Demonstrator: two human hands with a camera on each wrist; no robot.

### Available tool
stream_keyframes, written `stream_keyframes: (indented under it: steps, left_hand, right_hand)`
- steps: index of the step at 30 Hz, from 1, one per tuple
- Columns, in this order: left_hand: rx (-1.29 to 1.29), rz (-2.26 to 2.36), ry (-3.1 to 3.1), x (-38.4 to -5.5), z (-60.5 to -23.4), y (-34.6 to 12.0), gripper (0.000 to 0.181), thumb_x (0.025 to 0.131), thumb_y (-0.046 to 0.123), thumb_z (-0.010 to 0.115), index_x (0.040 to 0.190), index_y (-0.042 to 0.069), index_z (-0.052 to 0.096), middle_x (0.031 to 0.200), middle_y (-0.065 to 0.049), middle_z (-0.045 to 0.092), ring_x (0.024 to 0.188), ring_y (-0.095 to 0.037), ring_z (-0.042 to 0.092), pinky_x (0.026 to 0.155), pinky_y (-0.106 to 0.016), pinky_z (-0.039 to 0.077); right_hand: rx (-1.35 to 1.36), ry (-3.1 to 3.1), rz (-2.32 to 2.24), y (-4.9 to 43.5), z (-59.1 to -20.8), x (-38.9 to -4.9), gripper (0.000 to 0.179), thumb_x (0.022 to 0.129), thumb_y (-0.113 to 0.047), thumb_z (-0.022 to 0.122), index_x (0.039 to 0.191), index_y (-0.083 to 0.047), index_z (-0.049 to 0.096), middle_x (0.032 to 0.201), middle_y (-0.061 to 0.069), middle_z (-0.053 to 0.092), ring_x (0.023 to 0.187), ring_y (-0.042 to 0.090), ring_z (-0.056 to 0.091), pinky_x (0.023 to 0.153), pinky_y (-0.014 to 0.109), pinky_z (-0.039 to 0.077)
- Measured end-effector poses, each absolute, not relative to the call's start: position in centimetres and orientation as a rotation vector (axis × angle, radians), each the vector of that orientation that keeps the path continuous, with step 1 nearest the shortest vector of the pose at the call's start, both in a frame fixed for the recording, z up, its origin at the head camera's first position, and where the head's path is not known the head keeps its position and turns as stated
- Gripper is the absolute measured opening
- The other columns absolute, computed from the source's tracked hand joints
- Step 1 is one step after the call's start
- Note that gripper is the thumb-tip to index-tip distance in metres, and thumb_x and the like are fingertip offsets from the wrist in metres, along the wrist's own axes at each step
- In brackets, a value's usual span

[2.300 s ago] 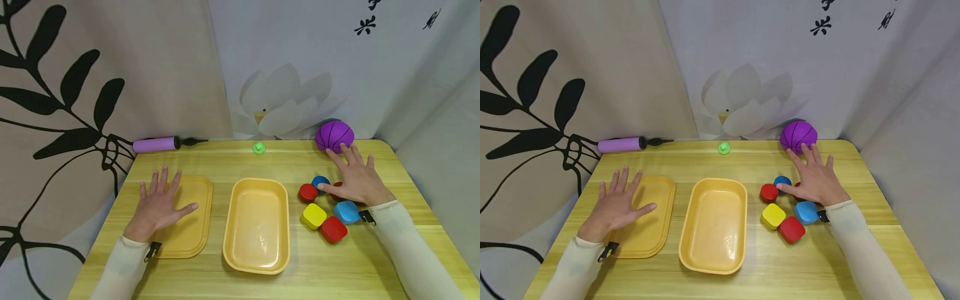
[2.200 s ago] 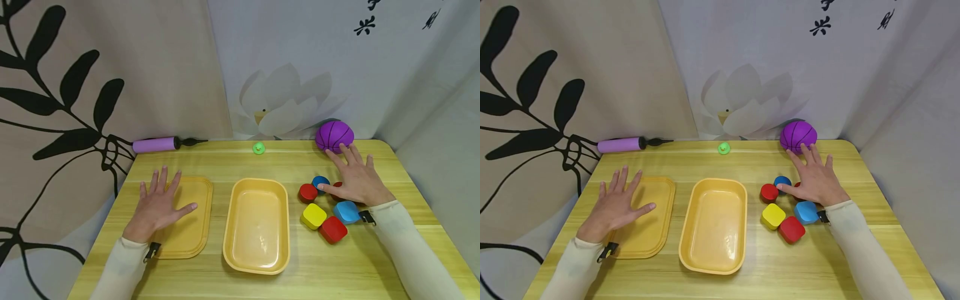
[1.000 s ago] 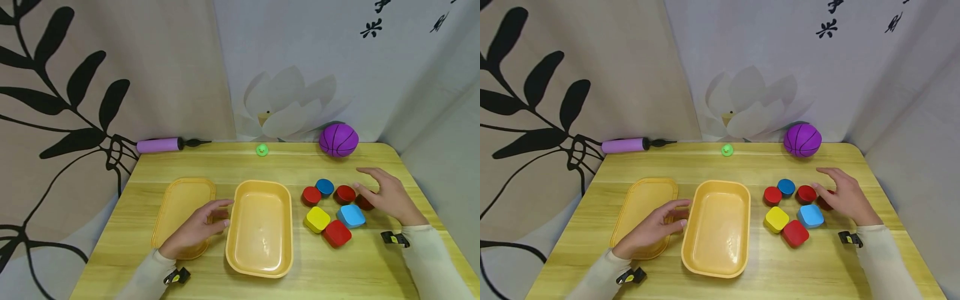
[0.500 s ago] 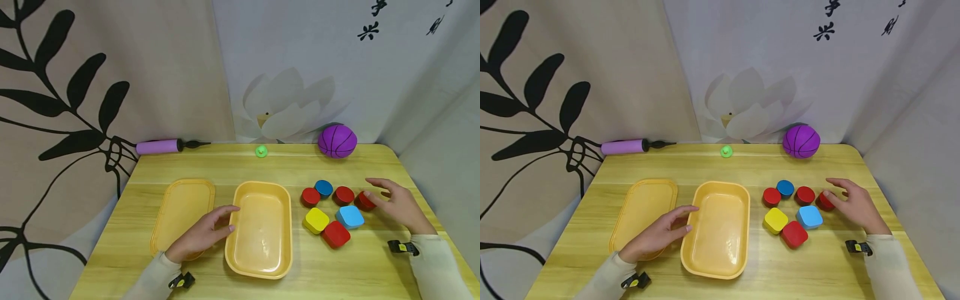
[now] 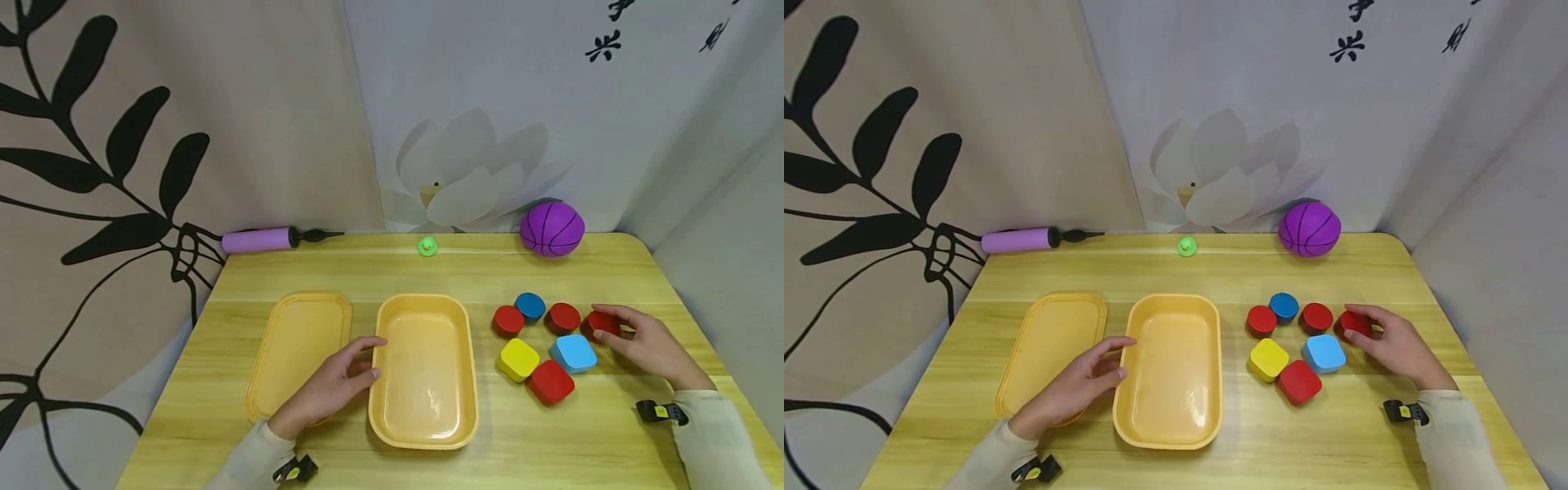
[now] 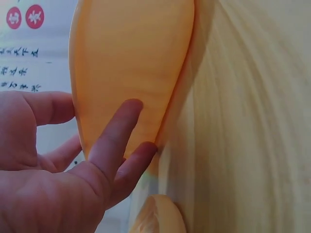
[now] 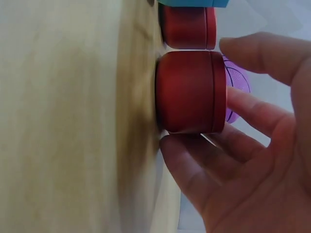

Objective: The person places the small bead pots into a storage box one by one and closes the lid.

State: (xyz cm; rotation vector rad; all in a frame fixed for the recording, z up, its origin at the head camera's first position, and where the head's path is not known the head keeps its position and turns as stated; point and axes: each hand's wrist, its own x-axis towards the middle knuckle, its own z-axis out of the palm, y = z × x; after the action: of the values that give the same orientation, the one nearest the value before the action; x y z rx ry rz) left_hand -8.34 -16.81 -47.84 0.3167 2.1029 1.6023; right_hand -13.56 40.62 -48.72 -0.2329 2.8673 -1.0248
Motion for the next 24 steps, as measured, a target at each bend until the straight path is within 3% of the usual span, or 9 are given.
stream_keyframes:
  steps: [3,6,9,13,16,18,20,24]
  left_hand:
    - [0.278,1.64,2.077,-8.1,-47.7,-16.8,0.054,0.106,0.024,0.066,0.157,0.02,0.047,0.162,-0.018,0.043,0.124,-0.031,0.063,0.09,-0.034,0.061]
    - [0.248,1.666,2.06,-8.0,-47.7,-16.8,0.055,0.106,0.024,0.067,0.157,0.019,0.048,0.161,-0.019,0.043,0.125,-0.032,0.062,0.09,-0.033,0.061]
    - [0.235,1.677,2.051,-8.0,-47.7,-16.9,0.056,0.106,0.025,0.068,0.157,0.019,0.048,0.162,-0.019,0.042,0.127,-0.034,0.062,0.09,-0.033,0.061]
    - [0.238,1.662,2.065,-8.0,-47.7,-17.0,0.056,0.106,0.025,0.068,0.157,0.019,0.048,0.164,-0.019,0.041,0.131,-0.036,0.06,0.091,-0.034,0.061]
    - [0.239,1.66,2.072,-8.1,-47.7,-17.1,0.055,0.105,0.025,0.068,0.157,0.019,0.048,0.165,-0.018,0.039,0.133,-0.036,0.059,0.092,-0.034,0.061]
    - [0.238,1.661,2.08,-8.1,-47.7,-17.0,0.055,0.105,0.024,0.068,0.156,0.019,0.049,0.165,-0.018,0.039,0.135,-0.037,0.058,0.092,-0.034,0.061]
    - [0.234,1.67,2.076,-8.1,-47.7,-16.9,0.055,0.105,0.024,0.069,0.156,0.018,0.049,0.165,-0.018,0.039,0.135,-0.038,0.057,0.091,-0.034,0.061]
    - [0.236,1.69,2.059,-8.2,-47.9,-16.8,0.056,0.105,0.022,0.068,0.157,0.017,0.047,0.164,-0.019,0.039,0.137,-0.04,0.056,0.092,-0.035,0.061]
  right_hand:
    - [-0.224,2.854,-1.009,40.7,-48.8,-13.6,0.059,0.1,-0.028,0.077,0.149,-0.003,0.057,0.143,0.029,0.06,0.116,0.004,0.061,0.081,0.002,0.047]
    - [-0.228,2.852,-0.993,40.7,-48.7,-13.7,0.062,0.099,-0.03,0.077,0.15,-0.001,0.056,0.142,0.03,0.06,0.121,0.037,0.062,0.08,0.003,0.048]
    - [-0.234,2.87,-0.974,40.6,-48.4,-13.8,0.063,0.098,-0.031,0.078,0.148,0.0,0.057,0.141,0.03,0.061,0.124,0.047,0.058,0.079,0.003,0.048]
    - [-0.222,2.899,-0.978,40.5,-48.0,-13.8,0.063,0.097,-0.034,0.079,0.147,-0.001,0.059,0.142,0.029,0.062,0.121,0.031,0.063,0.078,0.003,0.049]
    - [-0.218,2.916,-1.002,40.5,-47.3,-13.8,0.063,0.097,-0.035,0.079,0.147,-0.003,0.059,0.143,0.028,0.061,0.112,-0.004,0.06,0.077,0.003,0.05]
    - [-0.231,2.925,-1.024,40.4,-46.7,-13.8,0.063,0.097,-0.034,0.08,0.148,-0.003,0.059,0.143,0.028,0.06,0.106,-0.018,0.052,0.076,0.004,0.05]
    - [-0.248,2.931,-1.042,40.2,-46.2,-13.8,0.064,0.097,-0.033,0.08,0.148,-0.003,0.058,0.143,0.027,0.06,0.102,-0.026,0.044,0.075,0.004,0.051]
    - [-0.287,2.93,-1.091,39.1,-45.1,-13.7,0.063,0.096,-0.03,0.081,0.149,-0.005,0.058,0.144,0.024,0.06,0.103,-0.023,0.048,0.076,0.005,0.052]
